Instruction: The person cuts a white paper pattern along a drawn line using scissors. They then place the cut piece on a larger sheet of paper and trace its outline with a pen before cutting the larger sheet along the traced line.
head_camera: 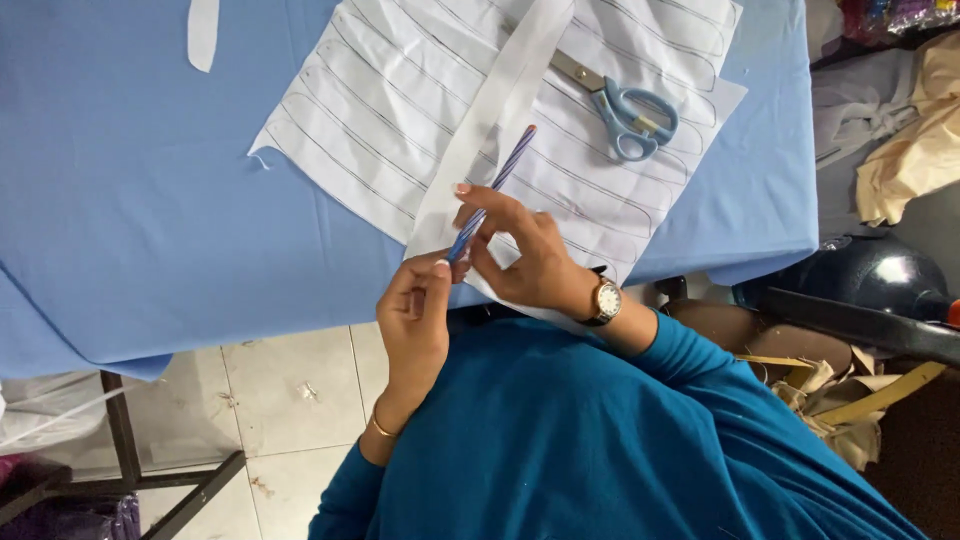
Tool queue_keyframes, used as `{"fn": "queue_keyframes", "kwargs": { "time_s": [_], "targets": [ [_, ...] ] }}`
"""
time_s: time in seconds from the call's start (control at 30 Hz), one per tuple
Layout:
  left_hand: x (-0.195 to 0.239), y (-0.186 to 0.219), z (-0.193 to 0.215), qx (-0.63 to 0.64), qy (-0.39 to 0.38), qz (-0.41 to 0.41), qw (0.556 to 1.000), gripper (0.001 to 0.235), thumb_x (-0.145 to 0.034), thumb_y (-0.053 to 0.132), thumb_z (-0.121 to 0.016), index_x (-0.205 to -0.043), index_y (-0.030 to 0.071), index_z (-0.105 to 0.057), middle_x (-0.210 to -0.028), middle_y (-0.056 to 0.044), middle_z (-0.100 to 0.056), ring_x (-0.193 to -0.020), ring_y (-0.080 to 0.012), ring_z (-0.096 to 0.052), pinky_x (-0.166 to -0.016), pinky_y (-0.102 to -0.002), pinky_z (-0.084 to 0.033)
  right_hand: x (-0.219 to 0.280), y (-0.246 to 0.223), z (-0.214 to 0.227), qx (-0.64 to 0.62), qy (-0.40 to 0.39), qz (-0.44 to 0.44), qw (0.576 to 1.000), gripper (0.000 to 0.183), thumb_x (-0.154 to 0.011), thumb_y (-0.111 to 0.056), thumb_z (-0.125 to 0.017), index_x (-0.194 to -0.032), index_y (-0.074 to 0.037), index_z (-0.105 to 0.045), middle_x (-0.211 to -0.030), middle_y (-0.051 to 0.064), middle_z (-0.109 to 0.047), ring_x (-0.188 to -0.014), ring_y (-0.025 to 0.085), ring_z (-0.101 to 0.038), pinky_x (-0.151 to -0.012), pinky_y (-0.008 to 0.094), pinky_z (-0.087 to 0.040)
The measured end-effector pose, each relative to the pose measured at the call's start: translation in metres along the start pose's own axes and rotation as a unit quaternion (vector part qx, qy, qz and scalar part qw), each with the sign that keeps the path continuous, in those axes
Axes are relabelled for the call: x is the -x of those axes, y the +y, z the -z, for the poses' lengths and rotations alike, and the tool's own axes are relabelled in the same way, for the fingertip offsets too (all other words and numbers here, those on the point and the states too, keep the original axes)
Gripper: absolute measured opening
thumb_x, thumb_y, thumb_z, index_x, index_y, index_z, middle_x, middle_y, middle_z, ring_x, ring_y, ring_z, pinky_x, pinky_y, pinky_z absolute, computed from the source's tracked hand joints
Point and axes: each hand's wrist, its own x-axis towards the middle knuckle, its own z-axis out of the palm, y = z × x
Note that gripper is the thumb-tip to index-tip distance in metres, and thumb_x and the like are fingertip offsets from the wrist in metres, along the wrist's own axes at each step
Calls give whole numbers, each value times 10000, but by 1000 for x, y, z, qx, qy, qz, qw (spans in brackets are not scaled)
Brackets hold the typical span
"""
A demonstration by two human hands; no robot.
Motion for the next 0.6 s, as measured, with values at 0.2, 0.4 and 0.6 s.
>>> {"fn": "queue_keyframes", "kwargs": {
  "time_s": [0.2,0.4,0.6],
  "targets": [
    [4,-6,-3,-25,-156,-13,987,106,-890,111,-603,-889,21,-659,-852,-123,-689,-941,-219,-663,-763,-349,-539,-3,17,22,36,-4,55,998,156,-787,26,-666,-908,-66,-634,-844,68,-678,-639,234,-653,-626,320,-540],
    [-30,-21,5,-386,-69,-311,866,337,-882,267,-641,-1137,56,-583,-1148,-125,-587,-1122,-336,-530,-949,-467,-419,-8,17,32,37,41,16,998,106,-836,-61,-676,-889,-69,-584,-884,83,-683,-640,242,-653,-605,319,-523],
    [-26,-41,10,-525,-211,-231,791,585,-923,369,-548,-1391,52,-395,-1411,-202,-405,-1320,-495,-226,-1013,-687,-175,-7,26,55,71,47,-47,995,154,-873,-26,-642,-968,-10,-521,-927,157,-652,-762,341,-659,-681,386,-532]
  ]
}}
